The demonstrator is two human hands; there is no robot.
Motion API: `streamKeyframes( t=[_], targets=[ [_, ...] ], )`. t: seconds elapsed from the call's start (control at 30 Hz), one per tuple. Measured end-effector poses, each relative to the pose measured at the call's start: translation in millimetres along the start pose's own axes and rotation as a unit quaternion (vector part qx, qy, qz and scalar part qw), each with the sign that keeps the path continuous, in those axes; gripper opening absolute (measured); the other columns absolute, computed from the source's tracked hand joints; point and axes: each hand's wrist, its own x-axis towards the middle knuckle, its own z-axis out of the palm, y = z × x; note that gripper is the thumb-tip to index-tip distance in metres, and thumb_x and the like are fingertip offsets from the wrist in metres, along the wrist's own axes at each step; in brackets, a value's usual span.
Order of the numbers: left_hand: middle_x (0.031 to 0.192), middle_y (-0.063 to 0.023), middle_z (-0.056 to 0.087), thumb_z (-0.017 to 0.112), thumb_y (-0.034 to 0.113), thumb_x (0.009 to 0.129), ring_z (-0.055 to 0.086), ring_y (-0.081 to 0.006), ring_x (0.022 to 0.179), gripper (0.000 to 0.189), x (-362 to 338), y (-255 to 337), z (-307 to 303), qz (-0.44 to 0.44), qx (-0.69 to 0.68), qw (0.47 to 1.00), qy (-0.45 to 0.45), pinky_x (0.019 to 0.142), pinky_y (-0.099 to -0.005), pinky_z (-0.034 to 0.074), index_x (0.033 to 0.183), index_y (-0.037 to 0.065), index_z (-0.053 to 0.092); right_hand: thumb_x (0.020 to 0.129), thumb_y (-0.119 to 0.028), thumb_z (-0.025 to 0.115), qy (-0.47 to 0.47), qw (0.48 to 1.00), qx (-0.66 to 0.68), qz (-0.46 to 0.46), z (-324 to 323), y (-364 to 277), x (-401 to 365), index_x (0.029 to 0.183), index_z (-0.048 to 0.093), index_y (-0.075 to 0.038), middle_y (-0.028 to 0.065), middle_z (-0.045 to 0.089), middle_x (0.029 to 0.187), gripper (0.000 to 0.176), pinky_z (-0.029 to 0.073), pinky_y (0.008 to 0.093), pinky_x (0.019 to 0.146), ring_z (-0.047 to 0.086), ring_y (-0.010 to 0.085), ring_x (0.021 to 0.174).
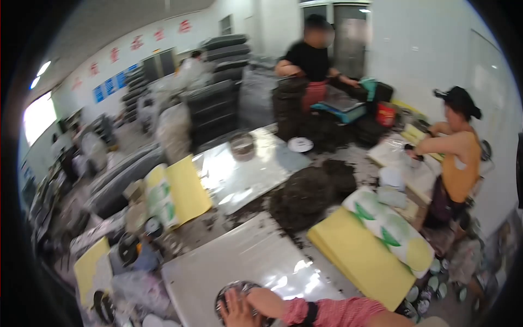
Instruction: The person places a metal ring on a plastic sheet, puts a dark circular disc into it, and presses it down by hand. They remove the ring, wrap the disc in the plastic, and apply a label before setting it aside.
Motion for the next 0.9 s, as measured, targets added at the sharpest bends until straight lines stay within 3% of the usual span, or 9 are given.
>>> streamKeyframes(
  t=[0.07,0.17,0.23,0.27,0.3,0.5,0.67,0.8,0.9],
  targets=[
    [0.153,-0.0247,0.026,0.054,0.039,0.088,0.019,-0.0402,0.143,0.071,3.6,4.1,-0.4,0.012,-0.013,1.0,-0.01,0.113,-0.0576,0.013,0.142,-0.004,0.037,0.084,-0.012,0.057,-0.012,0.994,0.11,-0.01,-39.6,0.7,-8.9,0.08,0.059,0.0,0.016,0.059,0.081,0.013,0.051,0.0392,0.073,0.062,0.0327,0.081],
    [0.153,-0.0253,0.023,0.058,0.04,0.085,0.016,-0.0397,0.144,0.076,3.9,4.2,-11.8,-0.001,0.023,0.997,-0.07,0.114,-0.0568,0.012,0.143,-0.004,0.035,0.082,-0.014,0.063,0.363,0.93,0.022,-0.059,-57.1,102.7,-75.8,0.083,0.059,-0.004,0.0122,0.057,0.081,0.011,0.05,0.0403,0.07,0.06,0.0324,0.078],
    [0.154,-0.0252,0.021,0.06,0.04,0.084,0.015,-0.0394,0.145,0.079,4.4,7.1,-14.4,-0.012,0.004,0.997,-0.075,0.114,-0.0564,0.011,0.144,-0.004,0.033,0.078,-0.01,0.062,0.249,0.908,-0.17,0.292,-99.8,169.7,-168.0,0.108,0.062,0.001,0.0176,0.064,0.107,0.032,0.052,0.039,0.082,0.062,0.0346,0.097],
    [0.154,-0.0252,0.021,0.06,0.04,0.084,0.015,-0.0394,0.145,0.079,3.4,5.7,-13.5,-0.009,0.004,0.997,-0.07,0.114,-0.0564,0.011,0.144,-0.004,0.033,0.075,-0.008,0.061,0.419,0.831,-0.21,0.299,-99.6,205.3,-219.1,0.111,0.062,0.003,0.0208,0.061,0.115,0.038,0.045,0.0424,0.096,0.058,0.0364,0.109],
    [0.154,-0.0254,0.021,0.06,0.039,0.084,0.015,-0.0396,0.145,0.08,3.0,3.7,-11.1,-0.007,0.012,0.998,-0.066,0.114,-0.0561,0.011,0.145,-0.004,0.032,0.077,-0.007,0.06,0.367,0.768,-0.355,0.386,-114.0,222.1,-259.7,0.113,0.062,0.002,0.0211,0.06,0.119,0.037,0.04,0.0468,0.102,0.054,0.0379,0.114],
    [0.154,-0.0262,0.021,0.06,0.039,0.085,0.015,-0.0406,0.144,0.081,4.8,6.9,-13.5,-0.005,0.026,0.996,-0.088,0.115,-0.0554,0.01,0.146,-0.003,0.029,0.083,-0.01,0.062,0.359,0.777,-0.394,0.334,-145.8,218.3,-306.3,0.103,0.069,-0.006,0.0129,0.066,0.111,0.021,0.046,0.0447,0.091,0.061,0.0324,0.105],
    [0.153,-0.027,0.022,0.058,0.039,0.087,0.016,-0.0418,0.143,0.078,4.8,1.7,-4.1,0.007,0.043,0.997,-0.066,0.115,-0.0548,0.011,0.146,-0.003,0.03,0.09,-0.015,0.062,0.548,0.707,-0.031,0.447,-172.9,279.8,-351.5,0.103,0.068,-0.003,0.0119,0.068,0.099,0.018,0.05,0.0388,0.064,0.065,0.0241,0.073],
    [0.154,-0.0225,0.024,0.06,0.043,0.086,0.018,-0.042,0.143,0.081,6.9,0.9,-2.1,0.018,0.009,0.999,-0.048,0.114,-0.0565,0.012,0.148,0.002,0.029,0.088,-0.014,0.063,0.576,0.581,-0.169,0.55,-195.9,312.2,-459.1,0.113,0.061,0.001,0.0144,0.065,0.11,0.029,0.051,0.0383,0.073,0.064,0.0253,0.086],
    [0.151,-0.026,0.026,0.058,0.055,0.084,0.02,-0.0407,0.143,0.082,5.6,4.4,-8.8,-0.015,-0.048,0.998,-0.034,0.113,-0.0594,0.01,0.14,-0.002,0.04,0.086,-0.014,0.064,0.61,0.629,-0.235,0.42,-175.3,274.5,-356.5,0.12,0.056,0.004,0.0162,0.062,0.117,0.039,0.051,0.0379,0.08,0.063,0.0263,0.095]
  ],
)
